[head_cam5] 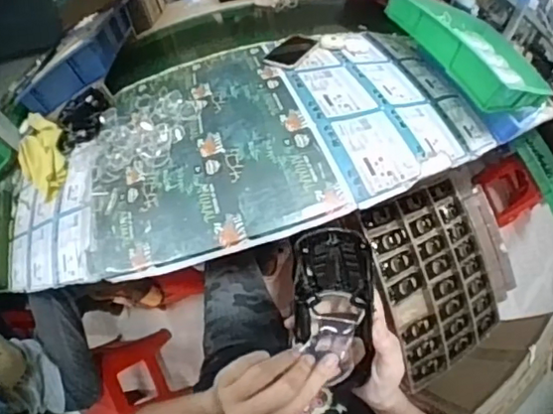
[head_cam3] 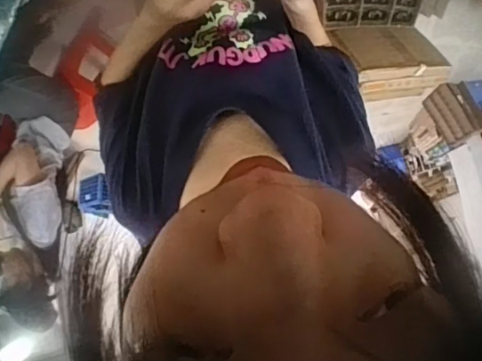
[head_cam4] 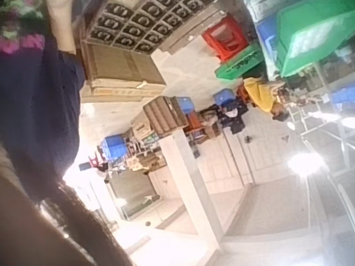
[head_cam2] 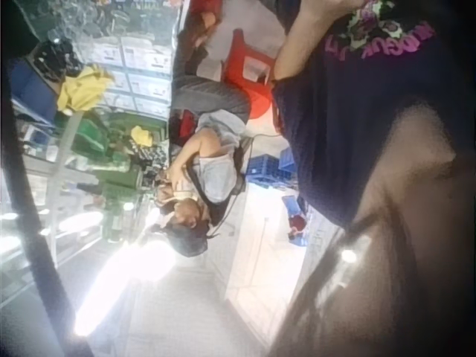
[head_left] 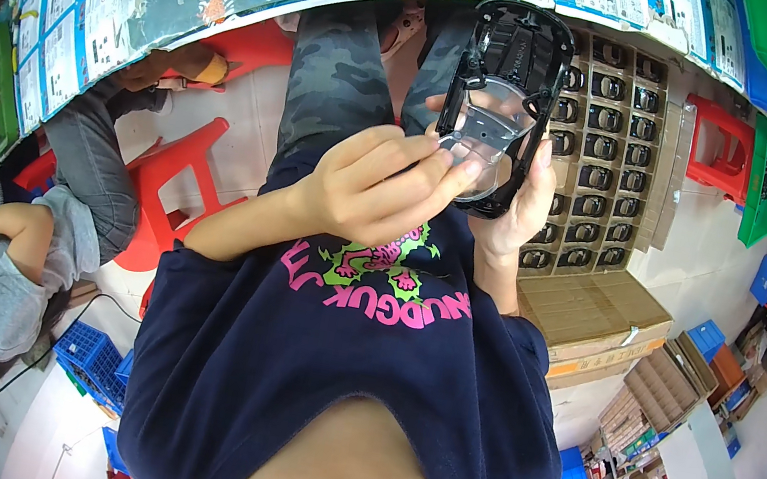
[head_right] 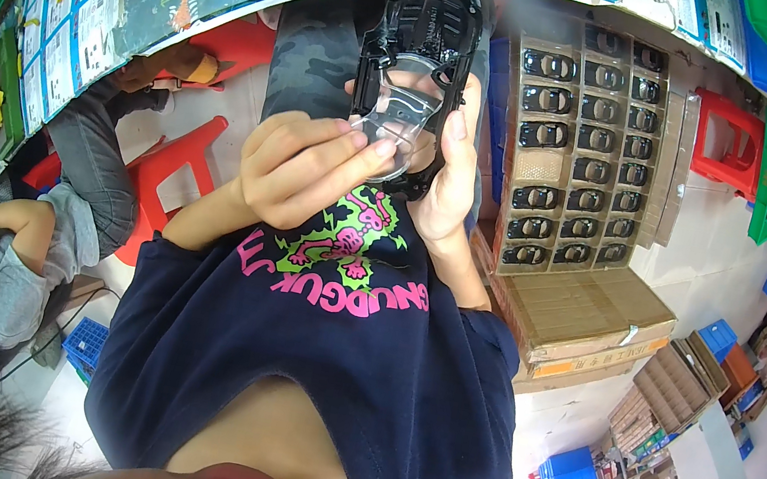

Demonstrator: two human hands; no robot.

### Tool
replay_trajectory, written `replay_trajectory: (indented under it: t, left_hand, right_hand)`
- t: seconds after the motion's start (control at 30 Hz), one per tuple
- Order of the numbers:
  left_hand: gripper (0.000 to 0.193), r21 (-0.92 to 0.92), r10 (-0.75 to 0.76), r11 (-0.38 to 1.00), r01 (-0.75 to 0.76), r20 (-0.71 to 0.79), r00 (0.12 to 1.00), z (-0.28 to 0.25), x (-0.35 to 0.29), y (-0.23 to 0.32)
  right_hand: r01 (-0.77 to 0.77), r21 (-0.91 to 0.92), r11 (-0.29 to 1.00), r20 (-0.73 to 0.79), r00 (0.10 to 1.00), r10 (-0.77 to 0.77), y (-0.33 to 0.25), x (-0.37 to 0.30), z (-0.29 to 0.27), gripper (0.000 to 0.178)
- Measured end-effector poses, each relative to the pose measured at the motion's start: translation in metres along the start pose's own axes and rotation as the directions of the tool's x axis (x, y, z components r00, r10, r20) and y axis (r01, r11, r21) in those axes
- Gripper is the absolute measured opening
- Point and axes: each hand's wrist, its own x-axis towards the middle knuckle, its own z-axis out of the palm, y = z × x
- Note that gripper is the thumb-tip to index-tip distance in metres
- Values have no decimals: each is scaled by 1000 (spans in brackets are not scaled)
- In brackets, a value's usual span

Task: The person assembles toy cars by picking up car body shells from a tray and clear windshield inserts from the table, pressing each windshield into a car body by hand, and removing an empty tray layer.

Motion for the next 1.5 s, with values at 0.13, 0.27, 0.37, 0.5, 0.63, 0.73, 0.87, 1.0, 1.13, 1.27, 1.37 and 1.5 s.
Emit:
replay_trajectory:
  t: [0.13,0.27,0.37,0.5,0.63,0.73,0.87,1.0,1.13,1.27,1.37,1.5]
  left_hand:
    - [58,-21,-93,994,103,287,953,-5,12,-1]
    - [39,-77,-191,975,210,202,961,-6,13,0]
    - [48,-276,-528,829,487,-96,844,2,15,-4]
    - [27,-534,-618,-225,815,725,304,6,33,-17]
    - [18,-519,-653,283,807,512,559,24,24,-24]
    - [18,-490,-652,371,789,467,597,28,19,-23]
    - [22,-522,-674,276,807,494,550,31,16,-16]
    - [24,-545,-669,294,785,469,576,33,13,-17]
    - [26,-485,-671,345,804,472,572,31,15,-16]
    - [26,-552,-657,277,786,488,575,33,21,-16]
    - [23,-590,-694,162,791,502,517,27,26,-19]
    - [28,-419,-753,313,852,438,492,13,-2,-45]
  right_hand:
    - [53,-99,994,-86,994,-61,2,-5,2,43]
    - [17,-86,996,-117,993,-28,-2,-6,2,42]
    - [-10,36,999,26,1000,9,-1,-6,2,42]
    - [-16,30,999,29,999,15,-1,-6,3,43]
    - [-87,-389,917,-82,995,59,-11,-5,4,46]
    - [-88,-542,836,-121,992,26,-8,1,0,35]
    - [-120,-508,853,-184,982,29,-3,1,0,24]
    - [-94,-549,831,-199,980,-21,-1,4,0,21]
    - [-35,-629,777,-145,987,-73,2,5,-5,17]
    - [-13,-652,758,-145,983,-108,1,7,-5,16]
    - [-34,-583,812,-70,998,-9,5,12,-10,29]
    - [-116,-176,978,388,904,177,19,27,-58,52]
